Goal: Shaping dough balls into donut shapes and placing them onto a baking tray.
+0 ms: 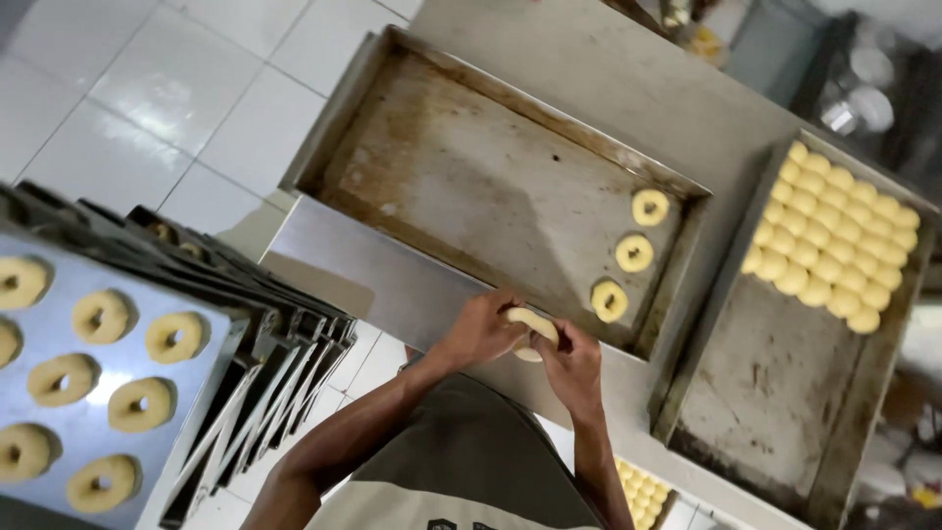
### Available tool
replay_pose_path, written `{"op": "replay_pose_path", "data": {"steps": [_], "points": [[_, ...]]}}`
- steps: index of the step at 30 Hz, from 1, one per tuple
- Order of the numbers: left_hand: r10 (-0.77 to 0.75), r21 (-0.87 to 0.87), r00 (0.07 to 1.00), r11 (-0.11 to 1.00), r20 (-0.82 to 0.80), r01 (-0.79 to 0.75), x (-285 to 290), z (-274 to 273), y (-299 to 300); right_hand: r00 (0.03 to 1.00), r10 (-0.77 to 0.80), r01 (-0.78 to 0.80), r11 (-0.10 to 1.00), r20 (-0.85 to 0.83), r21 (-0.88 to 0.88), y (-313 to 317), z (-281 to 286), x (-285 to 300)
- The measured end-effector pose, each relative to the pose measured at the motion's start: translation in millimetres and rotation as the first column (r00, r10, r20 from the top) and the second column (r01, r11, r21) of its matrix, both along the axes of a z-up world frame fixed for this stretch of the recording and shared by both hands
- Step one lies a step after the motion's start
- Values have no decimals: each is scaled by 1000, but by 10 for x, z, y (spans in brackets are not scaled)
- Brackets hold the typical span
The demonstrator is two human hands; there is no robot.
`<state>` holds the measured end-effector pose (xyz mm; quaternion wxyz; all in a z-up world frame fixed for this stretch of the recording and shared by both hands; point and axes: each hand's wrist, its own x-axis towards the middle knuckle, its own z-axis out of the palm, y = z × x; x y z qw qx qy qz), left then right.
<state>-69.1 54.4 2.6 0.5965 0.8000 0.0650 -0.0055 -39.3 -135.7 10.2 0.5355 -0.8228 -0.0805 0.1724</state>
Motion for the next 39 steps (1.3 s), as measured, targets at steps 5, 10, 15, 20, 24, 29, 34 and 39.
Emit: {"op": "replay_pose_path", "data": {"steps": [5,10,15,20,24,29,34,39], "points": [[-47,72,918,997,393,20,7,164,91,986,155,-158,987,-65,-41,6,-14,66],[-128,30,977,992,171,125,-53,-215,-34,961,112,-82,989,-254,124,32,-120,111],[-70,-152,987,987,-145,47,-49,-209,-44,947,18,74,959,-320,274,132,5,102],[-3,-362,985,930,-174,-61,-166,-690,-213,967,16,38,978,-254,207,-24,-461,109],[114,-202,991,971,-74,-127,-201,-707,-235,999,40,-38,997,-28,74,29,-292,102],[52,106,947,990,317,-89,-112,-382,-154,977,70,-46,991,-200,126,95,87,137],[-66,-175,993,981,93,81,-58,-299,-136,978,195,-197,980,-66,-25,142,269,128],[-50,-22,995,999,-82,48,-35,-471,-197,995,79,-58,949,56,-309,-50,-166,127]]}}
